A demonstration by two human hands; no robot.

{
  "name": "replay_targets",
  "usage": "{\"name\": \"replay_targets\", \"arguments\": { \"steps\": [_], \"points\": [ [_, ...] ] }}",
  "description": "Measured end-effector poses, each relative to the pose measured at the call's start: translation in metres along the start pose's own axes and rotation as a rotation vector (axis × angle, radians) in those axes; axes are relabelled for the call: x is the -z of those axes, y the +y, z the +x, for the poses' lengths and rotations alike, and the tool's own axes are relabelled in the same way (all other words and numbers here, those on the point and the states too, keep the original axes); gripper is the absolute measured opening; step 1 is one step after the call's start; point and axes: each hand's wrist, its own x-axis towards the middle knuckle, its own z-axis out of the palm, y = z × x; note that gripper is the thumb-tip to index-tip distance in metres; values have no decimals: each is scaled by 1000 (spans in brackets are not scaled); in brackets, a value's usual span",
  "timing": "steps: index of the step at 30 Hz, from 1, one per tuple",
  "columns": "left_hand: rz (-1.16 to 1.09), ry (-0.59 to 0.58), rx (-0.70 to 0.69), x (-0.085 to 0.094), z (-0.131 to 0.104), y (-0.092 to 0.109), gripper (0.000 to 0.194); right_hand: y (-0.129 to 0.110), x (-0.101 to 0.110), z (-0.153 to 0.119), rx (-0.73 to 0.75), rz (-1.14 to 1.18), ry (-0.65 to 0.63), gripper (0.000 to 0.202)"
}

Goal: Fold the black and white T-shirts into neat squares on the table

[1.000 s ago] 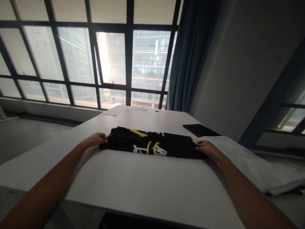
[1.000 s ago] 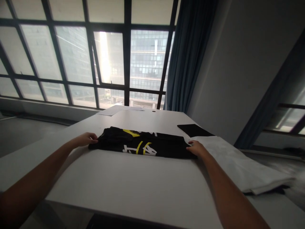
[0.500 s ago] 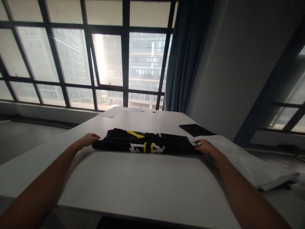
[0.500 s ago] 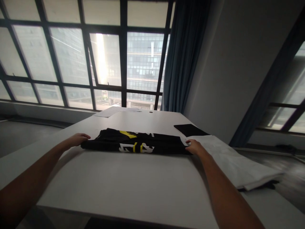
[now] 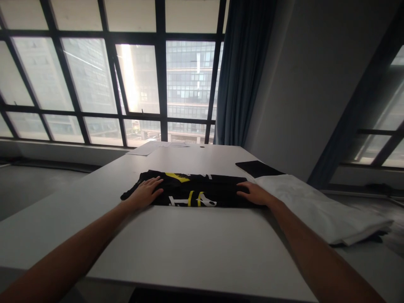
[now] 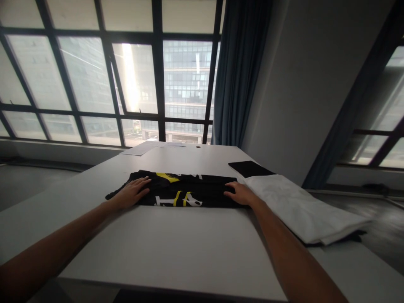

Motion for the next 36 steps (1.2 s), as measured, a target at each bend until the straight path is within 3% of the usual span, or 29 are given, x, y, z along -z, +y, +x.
{"name": "replay_targets", "arguments": {
  "steps": [3,5,9,14,18,22,24,27,30,31,33,36],
  "points": [
    [25,-230,49,-16,1,-2,66,-3,-14,3,48,16,-83,54],
    [27,-287,59,-20,1,-8,67,-1,-17,4,57,21,-117,55],
    [21,-288,52,-19,1,-15,68,2,-15,3,56,24,-113,57],
    [22,-309,54,-19,1,-13,69,4,-28,10,-19,-68,72,54],
    [8,-287,41,-16,0,-14,70,4,-36,13,-88,-136,36,48],
    [-16,-245,-42,-15,2,-26,64,-10,-18,7,-89,-202,15,41],
    [-33,-244,-101,-16,5,-36,61,-24,-2,0,-97,-242,-62,36],
    [-45,-237,-194,-14,11,-54,57,-50,25,-13,-146,-263,-310,30],
    [37,-210,-256,-3,23,-73,54,-72,41,-25,-140,-113,-540,26],
    [93,-205,-254,2,28,-79,53,-76,42,-27,-111,-30,-558,26],
    [216,-192,-181,12,39,-87,52,-77,39,-25,-37,71,-444,28],
    [260,-124,101,11,55,-86,50,-69,23,-16,22,-2,-122,30]
  ]
}}
